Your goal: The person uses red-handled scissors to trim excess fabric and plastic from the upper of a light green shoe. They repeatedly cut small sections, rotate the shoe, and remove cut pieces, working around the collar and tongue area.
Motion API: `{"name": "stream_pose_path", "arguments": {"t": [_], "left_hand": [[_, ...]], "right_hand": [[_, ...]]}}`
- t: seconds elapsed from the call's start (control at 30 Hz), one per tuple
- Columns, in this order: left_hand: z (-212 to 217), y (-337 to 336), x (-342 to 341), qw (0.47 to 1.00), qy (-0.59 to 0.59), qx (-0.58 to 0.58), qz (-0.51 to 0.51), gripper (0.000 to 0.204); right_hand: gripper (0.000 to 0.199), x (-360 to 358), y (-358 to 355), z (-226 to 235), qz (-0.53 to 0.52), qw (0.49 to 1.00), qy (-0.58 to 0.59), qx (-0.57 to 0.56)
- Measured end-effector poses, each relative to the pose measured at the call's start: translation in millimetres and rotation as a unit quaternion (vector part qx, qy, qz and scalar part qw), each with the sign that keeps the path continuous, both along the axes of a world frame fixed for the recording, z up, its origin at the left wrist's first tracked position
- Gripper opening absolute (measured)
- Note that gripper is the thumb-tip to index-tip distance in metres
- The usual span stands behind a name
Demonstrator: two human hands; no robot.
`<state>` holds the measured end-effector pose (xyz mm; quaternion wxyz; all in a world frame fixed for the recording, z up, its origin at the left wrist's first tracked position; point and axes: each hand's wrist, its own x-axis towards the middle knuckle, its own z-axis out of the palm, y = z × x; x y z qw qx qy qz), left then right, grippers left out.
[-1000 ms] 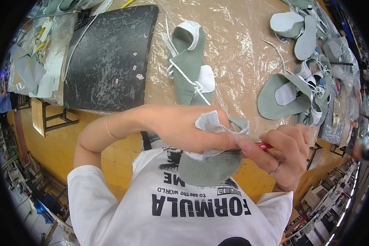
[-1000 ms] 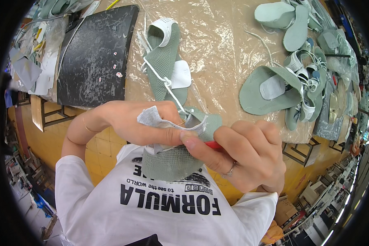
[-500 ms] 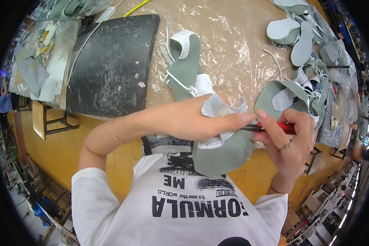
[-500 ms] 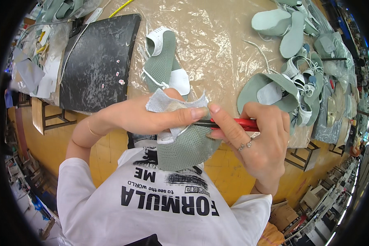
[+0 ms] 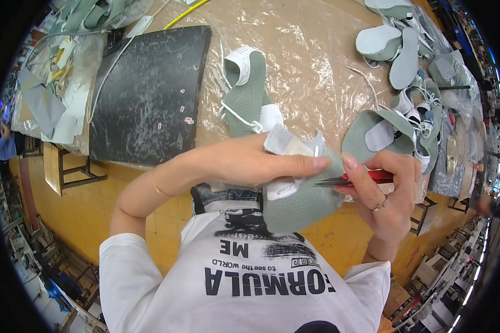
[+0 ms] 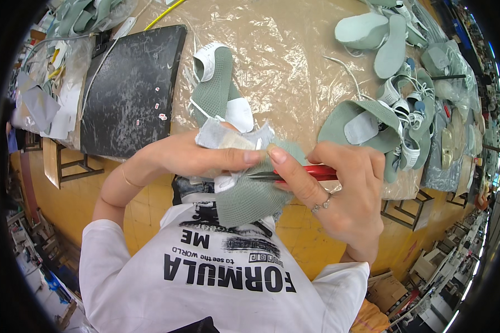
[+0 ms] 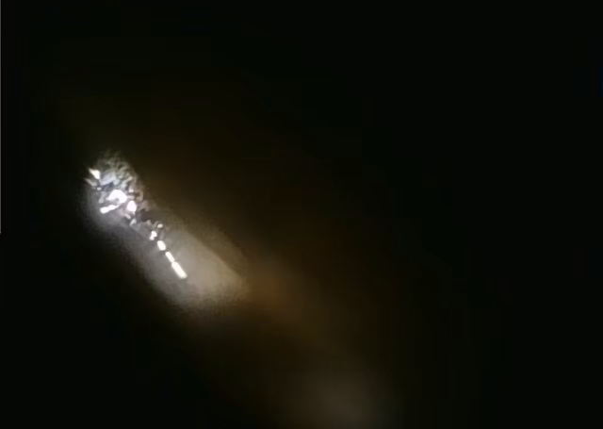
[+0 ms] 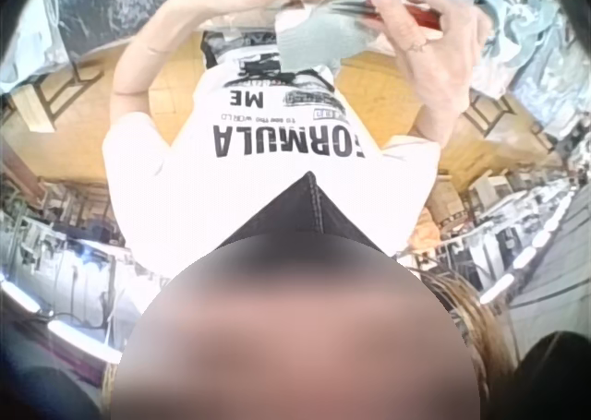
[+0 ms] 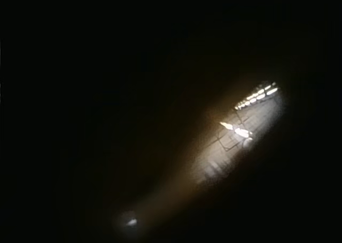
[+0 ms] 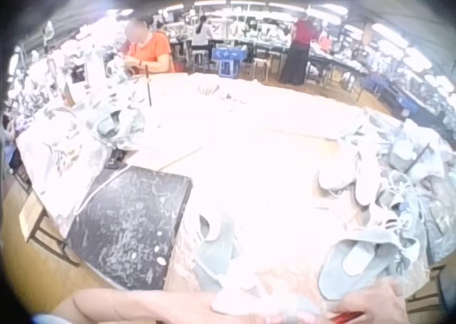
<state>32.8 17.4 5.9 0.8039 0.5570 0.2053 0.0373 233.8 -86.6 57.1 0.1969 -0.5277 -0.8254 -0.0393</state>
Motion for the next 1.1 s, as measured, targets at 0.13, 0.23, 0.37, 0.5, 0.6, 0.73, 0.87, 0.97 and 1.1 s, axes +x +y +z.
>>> {"name": "stream_pose_path", "arguments": {"t": [0.13, 0.23, 0.37, 0.5, 0.6, 0.73, 0.87, 0.97, 1.1], "left_hand": [[-3.6, 2.0, 0.1, 0.997, 0.019, 0.009, -0.071, 0.037], [-6.7, 0.9, 4.1, 0.995, 0.054, 0.002, -0.084, 0.033], [-9.0, -1.5, 8.9, 0.994, 0.071, 0.007, -0.085, 0.032], [-10.3, -4.2, 11.0, 0.995, 0.058, 0.022, -0.073, 0.033], [-10.4, -4.6, 12.0, 0.995, 0.057, 0.025, -0.075, 0.034], [-9.0, -3.5, 12.5, 0.994, 0.069, 0.026, -0.085, 0.035], [-9.5, -3.7, 13.1, 0.993, 0.074, 0.031, -0.084, 0.036], [-12.0, -4.0, 12.9, 0.992, 0.086, 0.026, -0.088, 0.036], [-15.7, -3.9, 13.3, 0.992, 0.073, 0.041, -0.089, 0.036]], "right_hand": [[0.046, 0.9, -1.1, 7.7, 0.029, 0.999, -0.031, -0.022], [0.044, -1.2, -2.4, 8.4, 0.046, 0.998, -0.052, -0.012], [0.047, -2.3, -2.6, 7.2, 0.066, 0.996, -0.049, -0.028], [0.047, -3.9, -4.0, 6.6, 0.063, 0.995, -0.056, -0.045], [0.048, -5.1, -5.4, 6.6, 0.059, 0.995, -0.060, -0.054], [0.048, -5.1, -6.7, 7.6, 0.062, 0.994, -0.066, -0.065], [0.047, -4.5, -5.4, 5.6, 0.074, 0.994, -0.045, -0.064], [0.046, -3.9, -2.3, 0.6, 0.092, 0.994, -0.029, -0.053], [0.046, -2.3, -2.1, -3.6, 0.101, 0.993, -0.022, -0.059]]}}
